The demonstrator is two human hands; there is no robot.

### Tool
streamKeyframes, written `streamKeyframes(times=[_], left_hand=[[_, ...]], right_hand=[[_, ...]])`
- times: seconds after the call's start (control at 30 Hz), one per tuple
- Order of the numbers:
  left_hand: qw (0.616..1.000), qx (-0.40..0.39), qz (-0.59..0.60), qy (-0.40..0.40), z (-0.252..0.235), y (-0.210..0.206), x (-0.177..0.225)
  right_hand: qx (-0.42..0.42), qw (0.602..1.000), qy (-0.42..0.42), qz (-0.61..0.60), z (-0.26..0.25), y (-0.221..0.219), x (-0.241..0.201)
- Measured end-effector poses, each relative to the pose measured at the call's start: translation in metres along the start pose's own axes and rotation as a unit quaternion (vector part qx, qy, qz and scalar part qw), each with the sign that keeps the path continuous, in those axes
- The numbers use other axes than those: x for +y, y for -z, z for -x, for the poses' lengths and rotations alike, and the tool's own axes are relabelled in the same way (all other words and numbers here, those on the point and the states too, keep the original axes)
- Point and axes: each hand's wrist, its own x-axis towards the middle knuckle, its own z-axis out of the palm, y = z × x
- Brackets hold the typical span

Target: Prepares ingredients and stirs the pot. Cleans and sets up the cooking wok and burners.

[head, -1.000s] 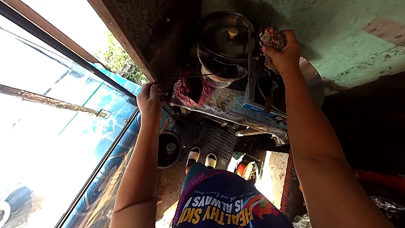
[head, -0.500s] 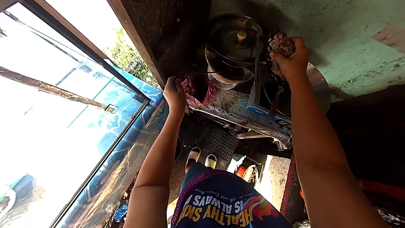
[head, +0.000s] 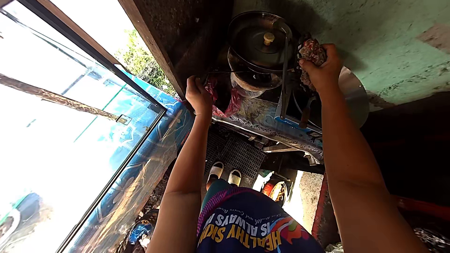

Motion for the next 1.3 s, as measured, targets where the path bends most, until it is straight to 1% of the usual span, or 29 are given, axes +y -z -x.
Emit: streamKeyframes(times=[0.1, 0.23, 0.4, 0.53, 0.63, 0.7, 0.8, 0.9, 0.97, 1.07, 1.17, 1.23, 1.3], left_hand=[[1.000, 0.009, 0.006, -0.020, 0.003, 0.015, 0.003], [0.998, 0.028, 0.046, -0.045, 0.011, 0.037, -0.004], [0.996, -0.008, 0.083, -0.023, 0.017, 0.064, -0.006], [0.994, -0.052, 0.095, 0.009, 0.015, 0.056, -0.011], [0.997, -0.060, 0.054, 0.004, 0.011, 0.037, -0.002], [0.999, -0.040, 0.022, -0.006, 0.008, 0.027, 0.001], [1.000, -0.007, 0.004, 0.008, 0.003, 0.019, 0.000], [1.000, -0.009, 0.011, 0.007, 0.005, 0.022, 0.001], [1.000, -0.010, 0.020, -0.007, 0.009, 0.027, 0.001], [0.999, 0.003, 0.040, -0.033, 0.015, 0.041, -0.006], [0.997, 0.019, 0.065, -0.035, 0.016, 0.051, -0.015], [0.997, 0.024, 0.060, -0.045, 0.016, 0.051, -0.015], [0.995, 0.044, 0.045, -0.076, 0.017, 0.045, -0.011]], right_hand=[[0.004, 1.000, -0.001, -0.002, -0.001, -0.001, 0.000], [0.003, 1.000, -0.004, -0.009, 0.002, -0.003, 0.004], [0.005, 1.000, 0.000, -0.018, 0.004, -0.002, 0.004], [-0.002, 0.999, 0.013, -0.032, 0.004, -0.002, 0.003], [-0.004, 0.999, 0.008, -0.032, 0.004, -0.002, 0.002], [-0.002, 1.000, 0.012, -0.029, 0.006, -0.002, 0.004], [0.001, 0.999, 0.017, -0.029, 0.008, -0.006, 0.010], [0.003, 1.000, 0.013, -0.028, 0.011, -0.007, 0.014], [0.004, 0.999, 0.006, -0.032, 0.013, -0.008, 0.014], [0.003, 0.999, -0.006, -0.034, 0.015, -0.008, 0.017], [0.001, 0.999, -0.011, -0.032, 0.016, -0.009, 0.020], [0.002, 0.999, -0.012, -0.036, 0.016, -0.009, 0.023], [-0.001, 0.999, -0.011, -0.040, 0.015, -0.009, 0.024]])
